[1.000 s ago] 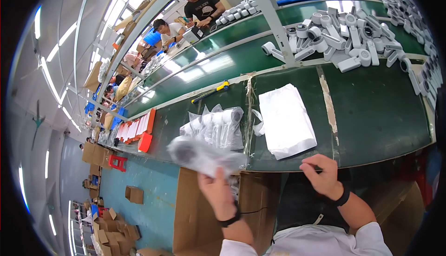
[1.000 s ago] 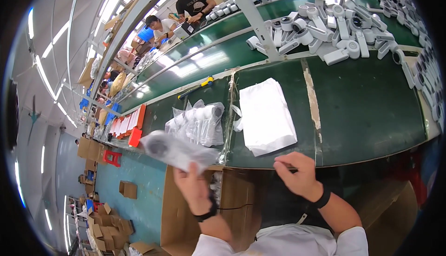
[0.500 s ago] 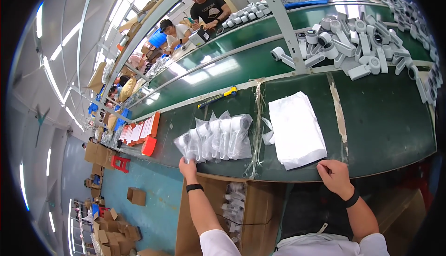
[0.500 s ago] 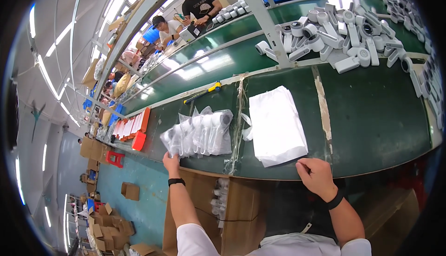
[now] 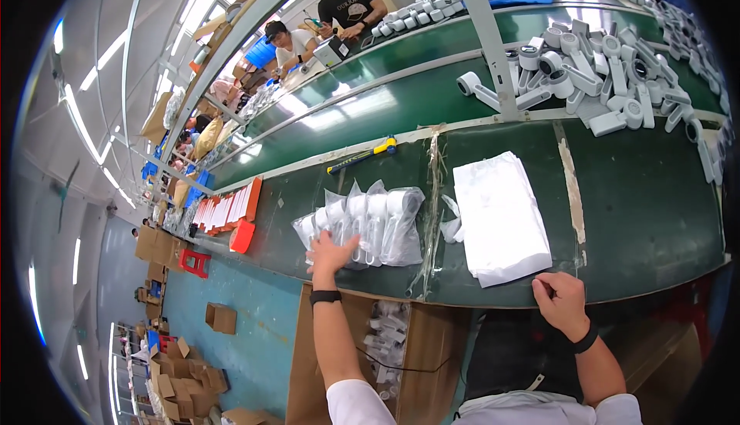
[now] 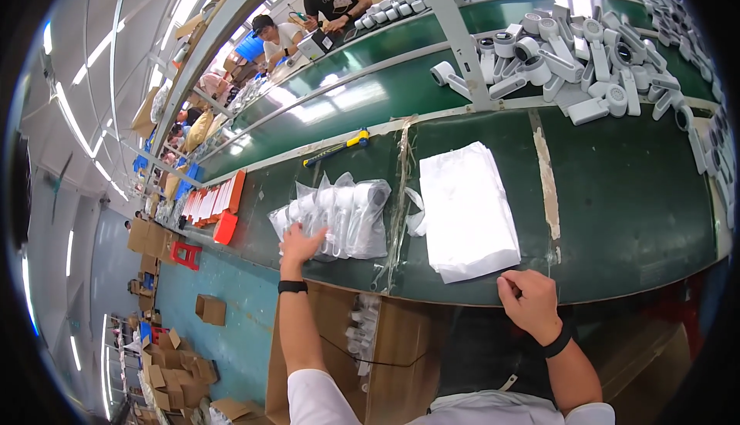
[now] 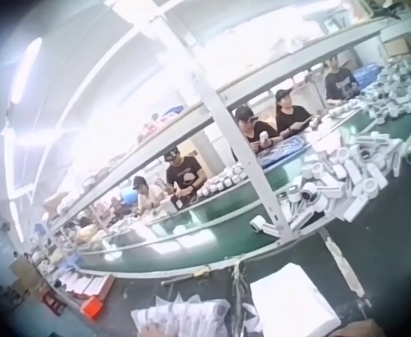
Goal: The person picks up a handheld fan from a pile, fits a circular component onto it, and wraps it in a white sheet before sliding it into a plastic bag. They then place the bagged fan into a cardboard box and repeat the process with another fan.
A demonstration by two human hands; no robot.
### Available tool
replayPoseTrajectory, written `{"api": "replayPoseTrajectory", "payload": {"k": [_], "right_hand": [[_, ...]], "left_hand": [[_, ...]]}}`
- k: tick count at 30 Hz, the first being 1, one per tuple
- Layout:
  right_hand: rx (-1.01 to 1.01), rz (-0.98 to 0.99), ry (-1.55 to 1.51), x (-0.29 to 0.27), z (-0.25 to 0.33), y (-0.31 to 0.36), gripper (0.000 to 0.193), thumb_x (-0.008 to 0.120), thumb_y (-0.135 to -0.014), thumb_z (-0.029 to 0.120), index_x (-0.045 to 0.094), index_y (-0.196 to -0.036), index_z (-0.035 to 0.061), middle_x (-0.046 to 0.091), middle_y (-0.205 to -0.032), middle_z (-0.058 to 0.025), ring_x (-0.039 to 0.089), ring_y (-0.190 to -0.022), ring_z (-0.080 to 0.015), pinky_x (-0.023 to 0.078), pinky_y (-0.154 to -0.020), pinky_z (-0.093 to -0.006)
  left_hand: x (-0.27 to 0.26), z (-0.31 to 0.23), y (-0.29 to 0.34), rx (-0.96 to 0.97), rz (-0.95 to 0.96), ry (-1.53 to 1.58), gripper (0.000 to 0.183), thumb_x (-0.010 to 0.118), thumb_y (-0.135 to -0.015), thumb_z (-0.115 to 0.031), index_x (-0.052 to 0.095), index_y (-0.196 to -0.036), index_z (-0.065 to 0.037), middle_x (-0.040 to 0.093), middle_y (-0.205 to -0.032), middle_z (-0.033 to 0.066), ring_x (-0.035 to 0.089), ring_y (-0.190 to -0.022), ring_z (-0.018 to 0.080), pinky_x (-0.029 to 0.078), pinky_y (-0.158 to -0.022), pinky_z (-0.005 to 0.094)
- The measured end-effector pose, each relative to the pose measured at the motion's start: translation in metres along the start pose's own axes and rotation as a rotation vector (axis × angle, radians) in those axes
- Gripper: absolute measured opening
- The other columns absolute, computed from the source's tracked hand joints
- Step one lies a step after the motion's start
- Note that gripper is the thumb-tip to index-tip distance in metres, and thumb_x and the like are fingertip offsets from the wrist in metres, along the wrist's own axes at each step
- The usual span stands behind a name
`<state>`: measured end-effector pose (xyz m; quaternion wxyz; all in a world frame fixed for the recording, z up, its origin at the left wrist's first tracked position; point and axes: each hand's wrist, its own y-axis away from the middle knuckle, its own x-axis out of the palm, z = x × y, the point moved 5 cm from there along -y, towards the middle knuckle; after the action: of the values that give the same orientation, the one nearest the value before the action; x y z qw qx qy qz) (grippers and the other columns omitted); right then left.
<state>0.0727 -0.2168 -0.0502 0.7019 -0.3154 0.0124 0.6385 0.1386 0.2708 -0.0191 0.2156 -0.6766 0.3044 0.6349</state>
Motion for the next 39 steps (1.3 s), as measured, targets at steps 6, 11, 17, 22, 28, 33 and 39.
{"api": "replayPoseTrajectory", "payload": {"k": [6, 11, 17, 22, 28, 33, 39], "right_hand": [[-0.041, -0.011, 0.0, 0.0, 0.0, 0.001, 0.004, 0.071, -0.077, 0.006, 0.068, -0.078, 0.0033, 0.061, -0.062, -0.0079, 0.06, -0.054, -0.0224, 0.047, -0.052, -0.031], [-0.062, -0.015, 0.011, 0.0, 0.002, 0.001, 0.004, 0.071, -0.077, 0.006, 0.068, -0.077, 0.0035, 0.062, -0.062, -0.0072, 0.06, -0.054, -0.0219, 0.047, -0.051, -0.0312], [-0.068, -0.012, 0.021, 0.001, 0.004, 0.0, 0.005, 0.072, -0.077, 0.006, 0.067, -0.077, 0.0041, 0.061, -0.062, -0.0067, 0.06, -0.054, -0.0217, 0.046, -0.051, -0.0313], [-0.072, -0.012, 0.024, 0.0, 0.002, 0.002, 0.005, 0.071, -0.076, 0.005, 0.066, -0.077, 0.0043, 0.061, -0.062, -0.0066, 0.059, -0.054, -0.0219, 0.046, -0.05, -0.0312], [-0.085, -0.016, 0.025, 0.0, 0.003, 0.004, 0.005, 0.071, -0.077, 0.004, 0.066, -0.077, 0.0042, 0.061, -0.062, -0.0069, 0.059, -0.054, -0.0224, 0.046, -0.05, -0.0314], [-0.091, 0.006, 0.05, 0.003, 0.002, 0.007, 0.005, 0.07, -0.077, 0.004, 0.066, -0.077, 0.0038, 0.06, -0.062, -0.0079, 0.059, -0.055, -0.0232, 0.045, -0.051, -0.0321], [-0.077, 0.006, 0.052, 0.007, -0.002, 0.007, 0.004, 0.068, -0.082, 0.004, 0.065, -0.082, 0.0004, 0.056, -0.063, -0.0103, 0.053, -0.053, -0.0214, 0.041, -0.05, -0.0308]], "left_hand": [[0.007, -0.001, -0.008, -0.072, 0.132, -0.096, 0.089, 0.068, -0.07, -0.062, 0.041, -0.144, -0.02, 0.028, -0.153, 0.0135, 0.019, -0.14, 0.0486, 0.025, -0.102, 0.0729], [0.016, 0.009, -0.027, -0.057, 0.108, -0.081, 0.084, 0.067, -0.07, -0.059, 0.047, -0.141, -0.019, 0.032, -0.151, 0.0131, 0.027, -0.136, 0.0475, 0.029, -0.103, 0.0674], [0.022, 0.011, -0.033, 0.011, 0.018, -0.053, 0.076, 0.066, -0.07, -0.053, 0.056, -0.134, -0.013, 0.04, -0.145, 0.0146, 0.036, -0.13, 0.046, 0.034, -0.106, 0.057], [0.018, 0.004, -0.028, 0.017, -0.006, -0.061, 0.073, 0.066, -0.07, -0.051, 0.059, -0.13, -0.01, 0.044, -0.141, 0.015, 0.039, -0.127, 0.0443, 0.037, -0.105, 0.0541], [0.014, 0.007, -0.02, 0.041, -0.092, 0.014, 0.07, 0.067, -0.069, -0.052, 0.065, -0.121, -0.007, 0.05, -0.134, 0.0173, 0.043, -0.123, 0.0448, 0.038, -0.102, 0.0542], [0.013, 0.011, -0.01, 0.036, -0.141, 0.048, 0.069, 0.067, -0.068, -0.052, 0.067, -0.116, -0.003, 0.05, -0.132, 0.0194, 0.046, -0.118, 0.0458, 0.04, -0.099, 0.0536], [0.009, 0.064, 0.007, 0.026, -0.276, 0.111, 0.075, 0.069, -0.065, -0.056, 0.067, -0.11, 0.003, 0.053, -0.124, 0.0264, 0.048, -0.114, 0.0472, 0.042, -0.098, 0.0499]]}}
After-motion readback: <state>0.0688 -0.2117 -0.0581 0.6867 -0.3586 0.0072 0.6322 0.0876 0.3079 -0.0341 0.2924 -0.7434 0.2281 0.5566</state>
